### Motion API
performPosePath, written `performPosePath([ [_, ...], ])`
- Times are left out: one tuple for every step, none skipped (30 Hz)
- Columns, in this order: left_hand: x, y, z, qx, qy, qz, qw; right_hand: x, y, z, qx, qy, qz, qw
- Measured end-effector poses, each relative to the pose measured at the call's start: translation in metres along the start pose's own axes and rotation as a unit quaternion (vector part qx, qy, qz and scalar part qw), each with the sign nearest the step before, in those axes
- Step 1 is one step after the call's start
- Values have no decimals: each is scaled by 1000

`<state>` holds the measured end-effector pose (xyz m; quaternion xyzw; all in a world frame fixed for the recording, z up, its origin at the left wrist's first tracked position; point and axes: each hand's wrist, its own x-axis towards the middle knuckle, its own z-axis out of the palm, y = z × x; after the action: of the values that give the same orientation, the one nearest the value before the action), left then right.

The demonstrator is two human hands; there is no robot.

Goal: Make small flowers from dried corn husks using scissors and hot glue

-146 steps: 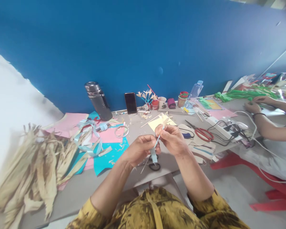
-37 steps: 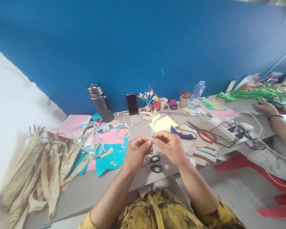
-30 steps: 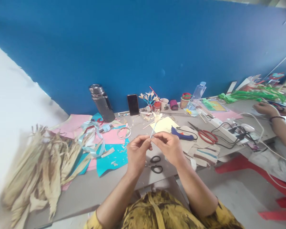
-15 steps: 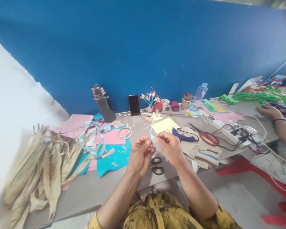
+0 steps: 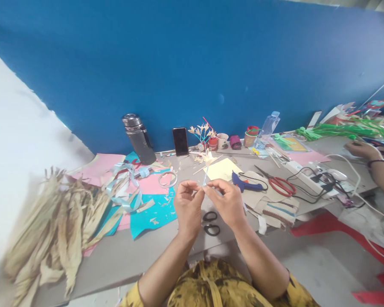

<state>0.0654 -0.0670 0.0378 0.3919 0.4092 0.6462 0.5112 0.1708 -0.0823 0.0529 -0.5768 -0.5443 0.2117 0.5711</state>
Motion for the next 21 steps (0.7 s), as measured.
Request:
performPosePath([
  [0, 0, 1, 31, 11, 24, 999, 0, 0, 1, 1, 8, 0, 1000],
  [-1, 0, 3, 56, 21, 45, 997, 0, 0, 3, 4, 15, 0, 1000],
  [-2, -1, 5, 76, 28, 65, 995, 0, 0, 4, 7, 20, 1, 1000],
  [-2, -1, 7, 91, 34, 86, 992, 1, 0, 5, 10, 24, 2, 1000],
  [-3, -2, 9, 102, 39, 106, 988, 1, 0, 5, 13, 28, 4, 1000],
  [-4, -2, 10, 109, 42, 125, 985, 2, -1, 6, 16, 32, 9, 999],
  [-4, -2, 11, 113, 39, 137, 983, 2, -2, 5, 19, 34, 15, 999],
  [-5, -2, 12, 112, 27, 138, 984, 3, -2, 5, 24, 33, 24, 999],
  [-5, 0, 11, 107, 3, 124, 986, 4, -1, 4, 33, 30, 34, 998],
  [-4, 2, 9, 99, -35, 94, 990, 5, 0, 2, 50, 25, 44, 997],
  [-4, 4, 6, 86, -83, 50, 992, 6, 2, 0, 76, 15, 57, 995],
  [-3, 6, 2, 68, -137, -7, 988, 7, 4, -2, 111, 3, 73, 991],
  [-2, 8, -3, 46, -188, -67, 979, 8, 7, -5, 153, -9, 91, 984],
  [-1, 10, -9, 24, -230, -123, 965, 10, 11, -7, 199, -21, 110, 974],
  [0, 11, -15, 13, -263, -168, 950, 12, 14, -9, 247, -31, 127, 960],
  [1, 11, -22, 17, -286, -198, 937, 14, 18, -11, 294, -38, 142, 944],
  [3, 10, -28, 36, -298, -210, 930, 15, 20, -13, 338, -42, 153, 928],
  [4, 9, -34, 67, -296, -205, 930, 17, 22, -15, 375, -46, 160, 912],
  [6, 8, -39, 101, -282, -187, 936, 18, 24, -15, 406, -50, 165, 898],
  [8, 7, -43, 127, -258, -163, 944, 19, 24, -16, 428, -55, 170, 886],
  [9, 7, -45, 141, -230, -142, 952, 19, 25, -16, 443, -59, 174, 878],
])
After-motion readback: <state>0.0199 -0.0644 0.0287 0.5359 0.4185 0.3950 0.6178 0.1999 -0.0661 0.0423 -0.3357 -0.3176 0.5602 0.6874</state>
